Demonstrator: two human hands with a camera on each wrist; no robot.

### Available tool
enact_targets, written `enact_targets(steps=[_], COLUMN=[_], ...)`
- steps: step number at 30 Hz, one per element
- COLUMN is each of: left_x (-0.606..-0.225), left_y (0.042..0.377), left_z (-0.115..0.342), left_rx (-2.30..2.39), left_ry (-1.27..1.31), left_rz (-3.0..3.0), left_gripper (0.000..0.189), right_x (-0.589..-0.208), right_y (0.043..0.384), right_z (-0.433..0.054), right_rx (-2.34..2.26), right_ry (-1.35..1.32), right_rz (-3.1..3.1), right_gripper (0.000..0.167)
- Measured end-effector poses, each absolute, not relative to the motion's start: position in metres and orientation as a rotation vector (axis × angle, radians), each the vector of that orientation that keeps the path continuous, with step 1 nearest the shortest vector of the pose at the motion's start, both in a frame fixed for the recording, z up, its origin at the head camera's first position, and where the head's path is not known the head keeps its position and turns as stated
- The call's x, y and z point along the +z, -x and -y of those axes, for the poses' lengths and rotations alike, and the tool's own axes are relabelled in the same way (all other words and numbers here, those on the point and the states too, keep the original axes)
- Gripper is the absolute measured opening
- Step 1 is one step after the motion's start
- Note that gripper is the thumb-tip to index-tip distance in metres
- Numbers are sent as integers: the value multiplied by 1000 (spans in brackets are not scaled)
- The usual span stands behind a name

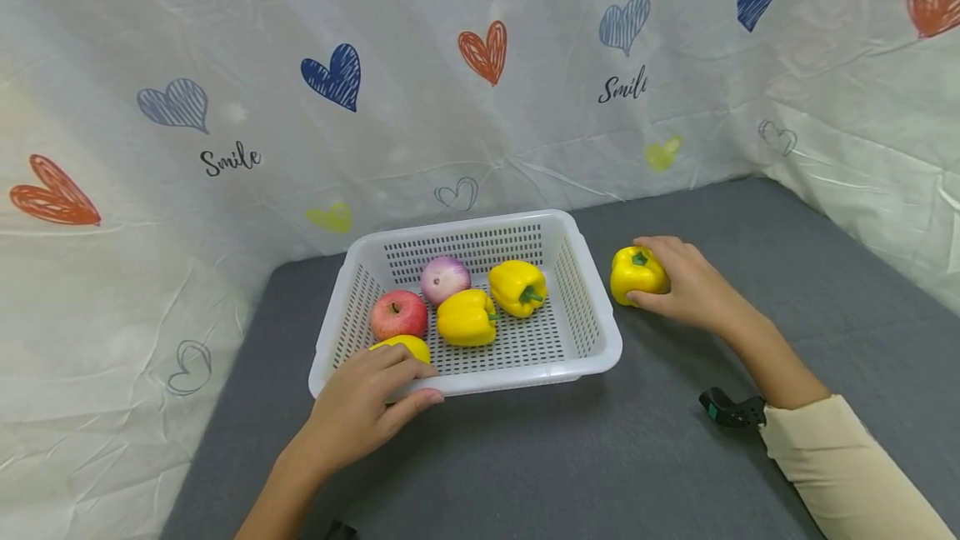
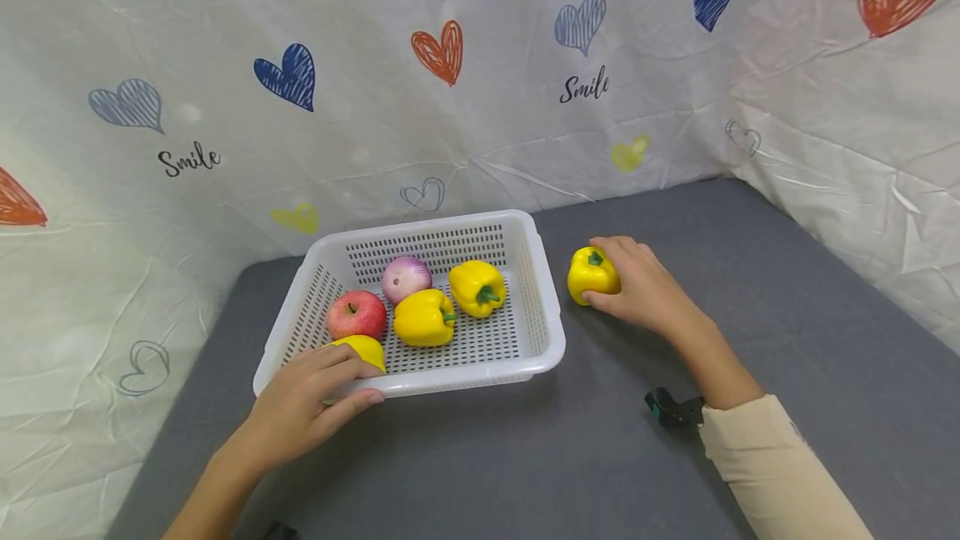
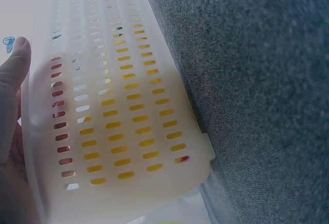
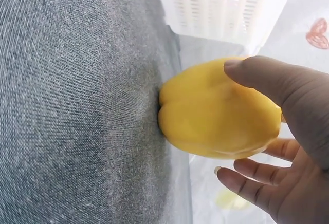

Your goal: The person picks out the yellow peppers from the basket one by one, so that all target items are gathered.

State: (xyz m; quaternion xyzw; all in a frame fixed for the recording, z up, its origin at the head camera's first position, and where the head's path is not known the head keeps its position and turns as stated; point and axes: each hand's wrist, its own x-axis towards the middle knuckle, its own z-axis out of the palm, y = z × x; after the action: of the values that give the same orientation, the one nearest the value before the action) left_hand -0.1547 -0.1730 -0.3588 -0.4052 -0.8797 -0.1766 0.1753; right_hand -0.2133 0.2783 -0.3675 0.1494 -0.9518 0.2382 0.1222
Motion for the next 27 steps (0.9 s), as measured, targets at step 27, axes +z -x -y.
enact_targets(steps=[27], left_x=[-357], left_y=[154], left_z=[173], left_rx=[-490], left_ry=[1135], left_rz=[2512], left_gripper=[26], right_x=[-320], right_y=[178], right_z=[-201], right_rx=[755], right_ry=[-875], right_rz=[2646], right_gripper=[48])
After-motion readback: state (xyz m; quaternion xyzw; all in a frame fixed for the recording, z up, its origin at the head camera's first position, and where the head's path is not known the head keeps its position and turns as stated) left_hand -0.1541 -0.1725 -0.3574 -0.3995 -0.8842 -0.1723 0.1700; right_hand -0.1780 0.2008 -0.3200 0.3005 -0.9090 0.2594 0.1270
